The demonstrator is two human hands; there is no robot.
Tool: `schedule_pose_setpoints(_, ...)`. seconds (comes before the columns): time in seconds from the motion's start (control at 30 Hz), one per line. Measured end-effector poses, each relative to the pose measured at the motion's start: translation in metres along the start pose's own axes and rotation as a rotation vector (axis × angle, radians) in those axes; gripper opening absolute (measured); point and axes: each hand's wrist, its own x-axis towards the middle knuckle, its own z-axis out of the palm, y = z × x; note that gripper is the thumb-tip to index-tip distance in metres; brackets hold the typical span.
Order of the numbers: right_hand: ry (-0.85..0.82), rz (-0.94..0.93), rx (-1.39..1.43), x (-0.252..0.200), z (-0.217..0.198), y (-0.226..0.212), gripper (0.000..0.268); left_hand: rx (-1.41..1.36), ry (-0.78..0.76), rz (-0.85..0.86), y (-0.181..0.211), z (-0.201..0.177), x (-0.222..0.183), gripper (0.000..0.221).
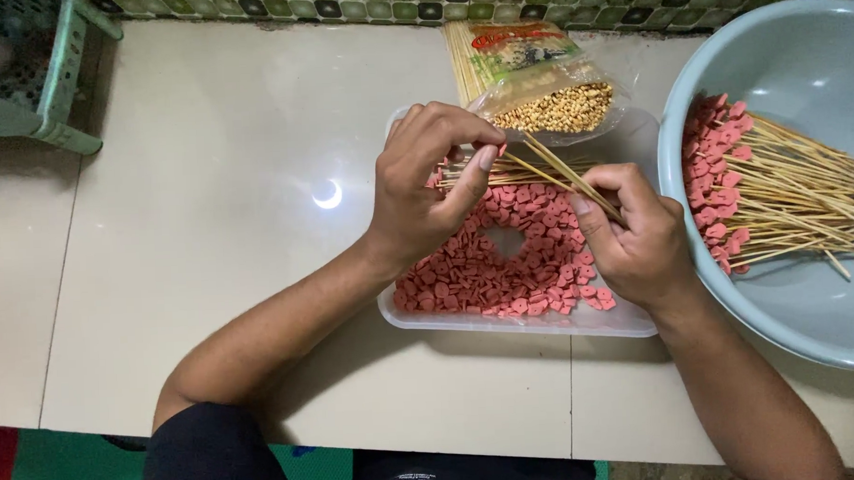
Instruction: Skewering small pink food pieces onto wooden sticks and placing them in a bowl
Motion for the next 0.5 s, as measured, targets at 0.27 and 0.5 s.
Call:
schedule_pose_setpoints(0.27,-0.018,-0.014,-0.006,0.0,0.0,0.005,0.008,0.014,-0.004,0.028,-0.001,0.0,0.0,0.011)
schedule_pose_setpoints(0.5,-0.014,-0.046,-0.08,-0.001,-0.003,-0.002,0.006,0.546,0.025,0.412,0.004,0.0,-0.009,0.011)
